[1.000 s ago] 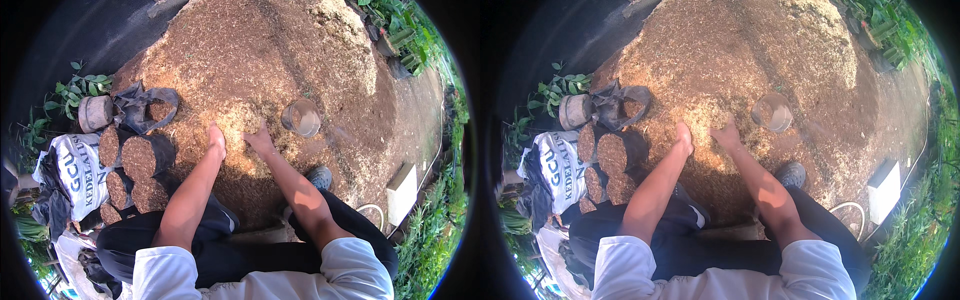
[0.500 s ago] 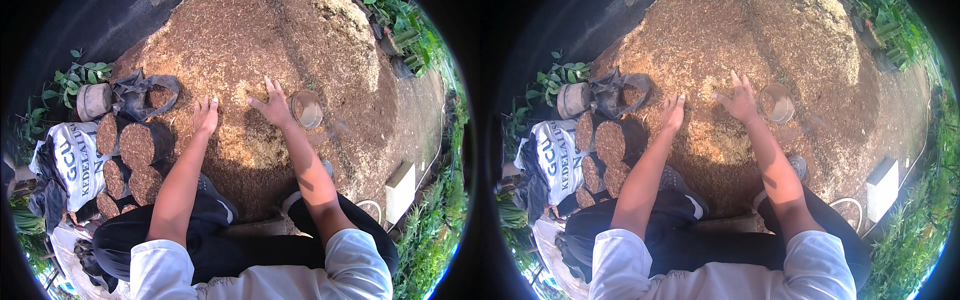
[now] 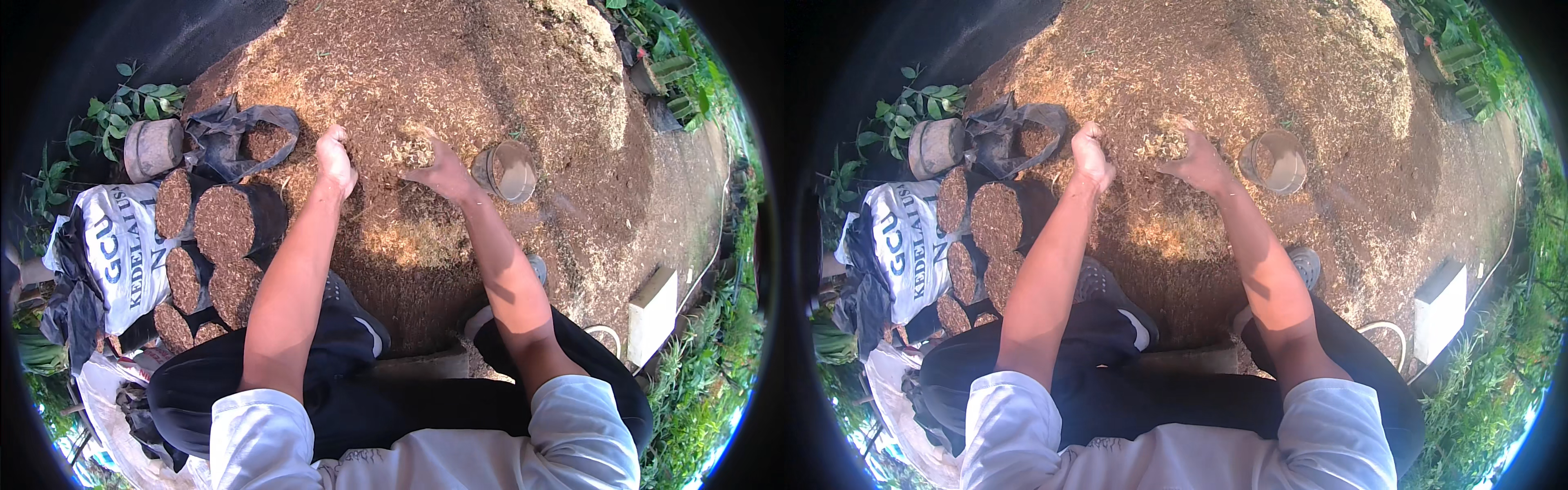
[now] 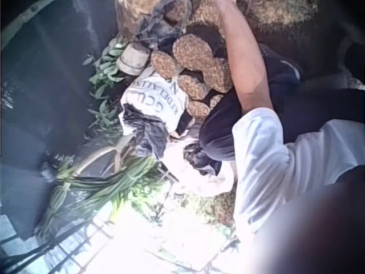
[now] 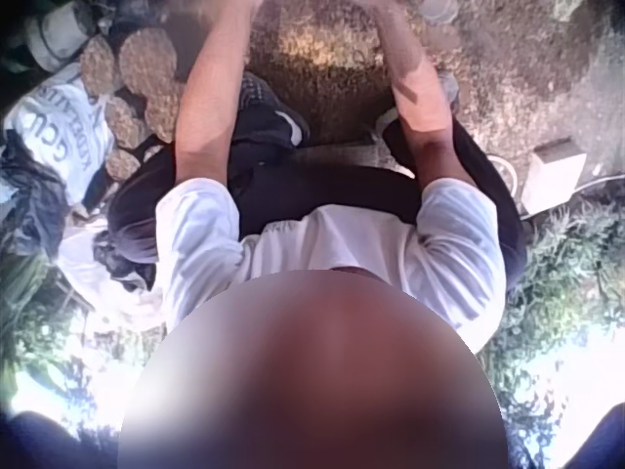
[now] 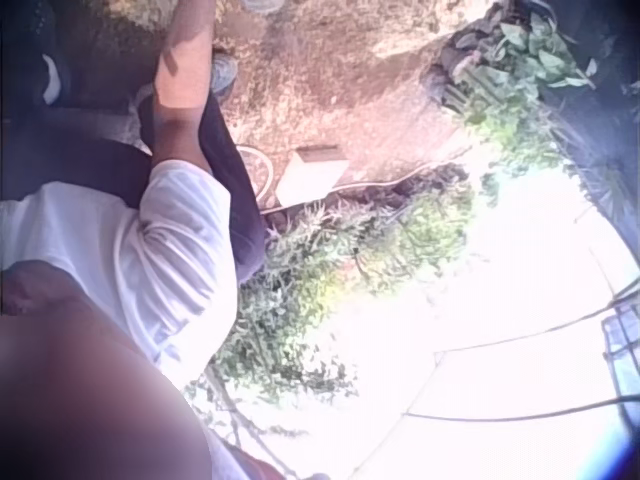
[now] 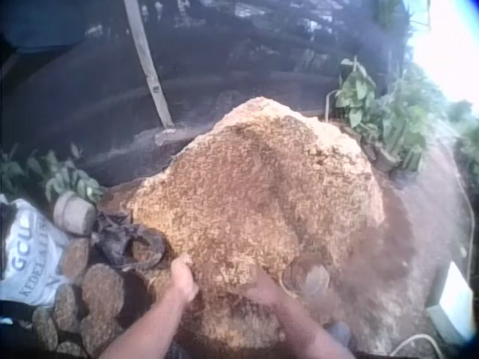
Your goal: The person scoops grain from a large pile into small black plastic bags using a cylindrical container. They pack the grain into the bags, arrange them on the ground, and occasionally retrieve new bags from a nearby sack.
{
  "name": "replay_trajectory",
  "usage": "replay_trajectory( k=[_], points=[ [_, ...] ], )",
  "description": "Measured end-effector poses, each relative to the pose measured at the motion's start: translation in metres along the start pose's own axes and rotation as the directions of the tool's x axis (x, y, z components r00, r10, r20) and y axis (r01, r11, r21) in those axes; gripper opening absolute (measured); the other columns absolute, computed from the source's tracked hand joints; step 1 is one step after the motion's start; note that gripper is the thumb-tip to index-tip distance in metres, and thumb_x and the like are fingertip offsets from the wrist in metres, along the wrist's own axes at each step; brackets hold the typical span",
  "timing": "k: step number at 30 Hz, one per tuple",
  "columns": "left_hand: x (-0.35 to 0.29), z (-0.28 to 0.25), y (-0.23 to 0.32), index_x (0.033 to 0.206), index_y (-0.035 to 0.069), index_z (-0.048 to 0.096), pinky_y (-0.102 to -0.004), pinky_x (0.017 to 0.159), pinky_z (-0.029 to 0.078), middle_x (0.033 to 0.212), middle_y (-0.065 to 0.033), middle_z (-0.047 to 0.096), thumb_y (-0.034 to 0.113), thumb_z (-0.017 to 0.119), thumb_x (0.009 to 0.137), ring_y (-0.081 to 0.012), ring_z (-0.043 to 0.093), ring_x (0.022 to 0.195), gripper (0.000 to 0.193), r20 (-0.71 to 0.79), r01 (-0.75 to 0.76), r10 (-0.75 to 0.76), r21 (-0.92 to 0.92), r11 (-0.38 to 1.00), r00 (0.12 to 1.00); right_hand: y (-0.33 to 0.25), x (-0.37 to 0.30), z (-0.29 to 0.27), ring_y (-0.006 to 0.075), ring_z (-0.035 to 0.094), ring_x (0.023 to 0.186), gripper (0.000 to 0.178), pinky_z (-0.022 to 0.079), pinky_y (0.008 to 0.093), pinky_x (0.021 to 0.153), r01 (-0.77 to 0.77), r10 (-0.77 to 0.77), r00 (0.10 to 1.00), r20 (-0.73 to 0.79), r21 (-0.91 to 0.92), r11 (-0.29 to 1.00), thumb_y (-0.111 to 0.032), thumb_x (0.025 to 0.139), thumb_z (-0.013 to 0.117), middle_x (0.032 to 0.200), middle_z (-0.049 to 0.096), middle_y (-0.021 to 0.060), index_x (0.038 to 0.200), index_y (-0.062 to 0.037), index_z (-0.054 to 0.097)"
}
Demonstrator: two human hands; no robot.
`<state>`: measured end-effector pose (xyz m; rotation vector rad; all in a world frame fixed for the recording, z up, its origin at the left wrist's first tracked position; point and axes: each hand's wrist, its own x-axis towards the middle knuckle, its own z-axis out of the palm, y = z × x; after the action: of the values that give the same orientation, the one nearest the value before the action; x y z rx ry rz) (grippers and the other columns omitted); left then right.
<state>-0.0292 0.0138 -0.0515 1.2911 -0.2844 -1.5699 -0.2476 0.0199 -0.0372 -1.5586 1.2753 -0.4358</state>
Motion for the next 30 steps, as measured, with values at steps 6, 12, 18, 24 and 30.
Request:
replay_trajectory(
  k=[6, 12, 18, 24, 30],
  points=[
    [-0.014, -0.025, 0.009, 0.163, 0.007, 0.040, -0.0495, 0.127, 0.027, 0.169, -0.0180, 0.038, 0.050, 0.046, 0.107, -0.0349, 0.035, 0.157, 0.071, 0.018, 0.009, -0.143, 0.982, 0.188, 0.990, -0.007, -0.042, -0.031, 0.0412, 0.050, 0.144, 0.124, 0.040, 0.0501, 0.122, -0.309, 0.385, 0.895, 0.227, -0.309, 0.900, -0.058, 0.074, 0.091, 0.152, 0.050, 0.0351, 0.162, 0.0054, 0.031],
    [-0.065, -0.019, -0.088, 0.171, 0.019, 0.013, -0.0623, 0.122, 0.034, 0.169, -0.0214, 0.032, 0.060, 0.040, 0.106, -0.0407, 0.043, 0.150, 0.081, -0.401, 0.507, -0.312, 0.643, 0.574, 0.861, 0.044, -0.083, 0.066, 0.0441, 0.055, 0.137, 0.140, 0.049, 0.0484, 0.114, -0.479, 0.544, 0.830, 0.121, -0.344, 0.808, -0.055, 0.077, 0.090, 0.152, 0.046, 0.0393, 0.167, 0.0017, 0.000],
    [-0.036, -0.017, -0.096, 0.139, 0.008, 0.049, -0.0595, 0.114, 0.038, 0.155, -0.0173, 0.047, 0.039, 0.052, 0.092, -0.0368, 0.051, 0.137, 0.056, -0.207, 0.276, -0.245, 0.134, 0.952, 0.947, 0.041, -0.046, 0.093, 0.0461, 0.044, 0.147, 0.116, 0.039, 0.0487, 0.123, -0.321, 0.289, 0.896, -0.338, -0.041, 0.946, -0.012, 0.073, 0.094, 0.155, 0.046, 0.0310, 0.162, 0.0016, 0.021],
    [-0.009, -0.027, -0.049, 0.132, 0.004, 0.060, -0.0555, 0.110, 0.043, 0.136, -0.0183, 0.063, 0.033, 0.054, 0.080, -0.0370, 0.058, 0.126, 0.060, -0.142, 0.106, -0.091, 0.107, 0.989, 0.986, 0.032, -0.004, 0.015, 0.0441, 0.044, 0.147, 0.095, 0.037, 0.0466, 0.125, 0.068, -0.140, 0.970, -0.198, -0.331, 0.941, 0.007, 0.072, 0.073, 0.154, 0.050, 0.0261, 0.158, -0.0073, 0.036],
    [0.004, -0.024, 0.002, 0.147, 0.007, 0.057, -0.0488, 0.120, 0.037, 0.151, -0.0223, 0.054, 0.033, 0.052, 0.097, -0.0378, 0.045, 0.147, 0.057, -0.232, 0.082, 0.263, 0.873, 0.481, 0.936, 0.039, 0.004, -0.023, 0.0414, 0.048, 0.145, 0.078, 0.040, 0.0464, 0.123, -0.073, -0.069, 0.948, -0.312, -0.422, 0.904, -0.017, 0.084, 0.080, 0.152, 0.052, 0.0290, 0.152, 0.0008, 0.046]
  ],
)
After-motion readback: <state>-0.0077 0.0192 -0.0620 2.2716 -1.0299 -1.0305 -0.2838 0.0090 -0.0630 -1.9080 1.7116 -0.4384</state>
